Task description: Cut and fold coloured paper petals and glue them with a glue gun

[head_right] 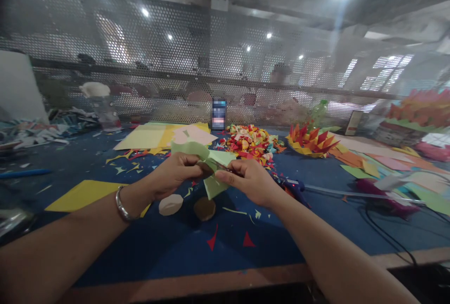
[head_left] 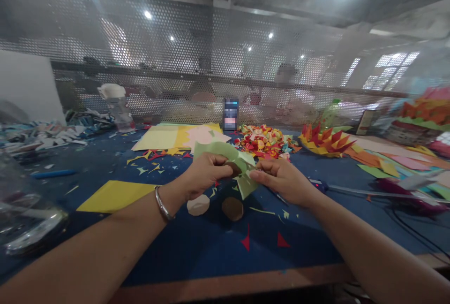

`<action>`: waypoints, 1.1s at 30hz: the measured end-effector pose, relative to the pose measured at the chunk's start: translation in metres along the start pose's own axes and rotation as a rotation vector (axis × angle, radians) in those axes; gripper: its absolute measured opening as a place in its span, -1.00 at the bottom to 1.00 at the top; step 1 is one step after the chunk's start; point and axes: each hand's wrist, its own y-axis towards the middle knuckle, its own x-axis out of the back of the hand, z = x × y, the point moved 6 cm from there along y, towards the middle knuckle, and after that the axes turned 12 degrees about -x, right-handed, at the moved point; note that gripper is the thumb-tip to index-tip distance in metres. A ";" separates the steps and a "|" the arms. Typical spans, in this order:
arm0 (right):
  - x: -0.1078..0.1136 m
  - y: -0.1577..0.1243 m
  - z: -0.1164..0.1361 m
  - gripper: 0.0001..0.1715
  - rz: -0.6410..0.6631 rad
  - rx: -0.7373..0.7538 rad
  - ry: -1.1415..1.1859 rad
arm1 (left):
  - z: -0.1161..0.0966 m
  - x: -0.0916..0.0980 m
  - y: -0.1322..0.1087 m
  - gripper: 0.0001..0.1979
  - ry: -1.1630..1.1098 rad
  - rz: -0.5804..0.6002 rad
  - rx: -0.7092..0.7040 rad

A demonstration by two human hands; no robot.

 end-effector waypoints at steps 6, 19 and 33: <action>-0.008 -0.001 0.006 -0.66 -0.109 0.069 0.056 | 0.001 -0.006 0.000 -0.92 0.009 0.048 -0.053; -0.005 -0.002 0.002 -0.65 -0.088 0.005 -0.122 | 0.008 0.004 0.002 -0.88 0.157 -0.029 -0.047; -0.009 -0.001 0.004 -0.44 0.034 0.014 -0.078 | 0.002 -0.003 0.000 -0.86 0.202 0.083 -0.063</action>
